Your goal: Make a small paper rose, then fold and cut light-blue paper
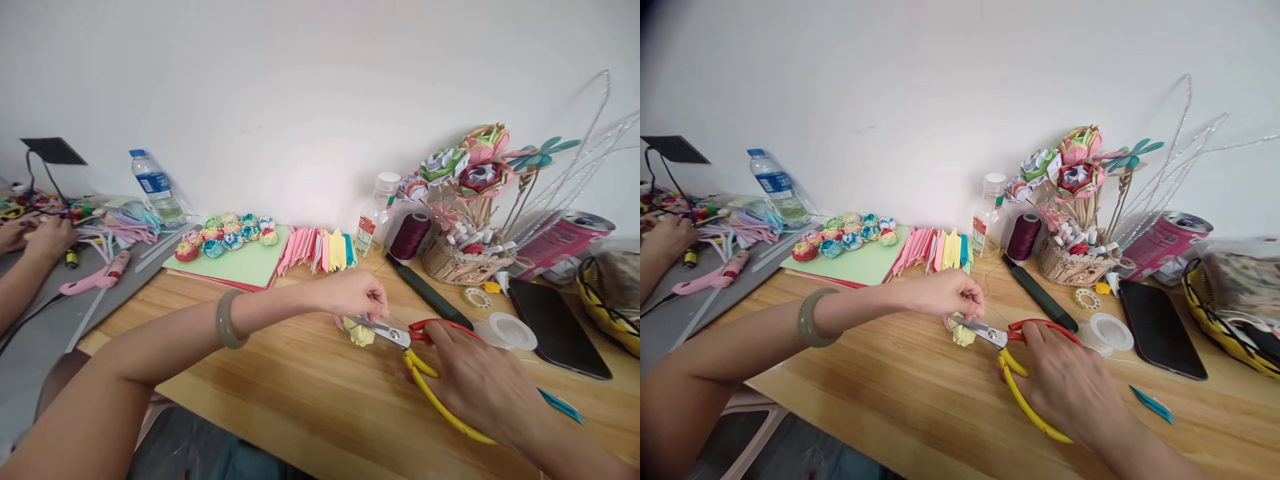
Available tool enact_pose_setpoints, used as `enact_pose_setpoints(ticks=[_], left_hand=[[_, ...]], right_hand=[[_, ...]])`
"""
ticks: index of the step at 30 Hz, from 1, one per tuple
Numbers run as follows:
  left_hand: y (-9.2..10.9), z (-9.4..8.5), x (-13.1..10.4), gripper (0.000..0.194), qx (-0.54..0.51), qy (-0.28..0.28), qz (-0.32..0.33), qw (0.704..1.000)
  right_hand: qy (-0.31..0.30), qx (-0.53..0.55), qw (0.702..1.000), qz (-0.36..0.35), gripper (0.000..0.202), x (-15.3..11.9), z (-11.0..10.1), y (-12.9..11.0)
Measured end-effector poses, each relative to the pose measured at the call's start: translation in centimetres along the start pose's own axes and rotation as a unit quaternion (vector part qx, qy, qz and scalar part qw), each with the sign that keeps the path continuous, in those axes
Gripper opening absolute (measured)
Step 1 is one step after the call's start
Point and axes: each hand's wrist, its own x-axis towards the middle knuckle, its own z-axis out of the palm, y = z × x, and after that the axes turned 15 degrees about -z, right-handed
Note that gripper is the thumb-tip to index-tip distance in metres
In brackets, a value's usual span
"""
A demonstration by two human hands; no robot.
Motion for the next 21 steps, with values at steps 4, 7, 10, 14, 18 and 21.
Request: enact_pose_setpoints(ticks=[4, 7, 10, 14, 18, 21], left_hand=[[0.9, 0.4, -0.4, 0.016, 0.05, 0.016, 0.011, 0.999], [1.4, 0.4, -0.7, 0.016, 0.036, 0.007, 0.01, 0.999], [1.6, 0.0, -0.5, 0.014, 0.019, 0.015, 0.027, 0.999], [1.1, -2.0, 1.0, 0.015, 0.019, 0.072, 0.079, 0.994], [-0.7, -3.8, 1.9, 0.027, 0.112, 0.258, 0.088, 0.955], [-2.1, -2.9, 0.9, 0.03, 0.207, 0.407, 0.122, 0.881]], right_hand=[[-0.009, 0.013, 1.0, 0.004, 0.034, 0.2, 0.1, -0.1], [-0.027, 0.029, 0.999, 0.012, 0.036, -0.2, 0.7, 0.1], [-0.037, 0.044, 0.998, 0.022, 0.038, -0.6, 0.9, 0.4], [-0.075, 0.058, 0.991, 0.098, 0.037, -1.1, -0.4, 1.1], [-0.15, 0.099, 0.96, 0.213, 0.034, -3.0, -0.9, 2.7], [-0.129, 0.089, 0.954, 0.257, 0.033, -5.4, 0.5, 4.1]])
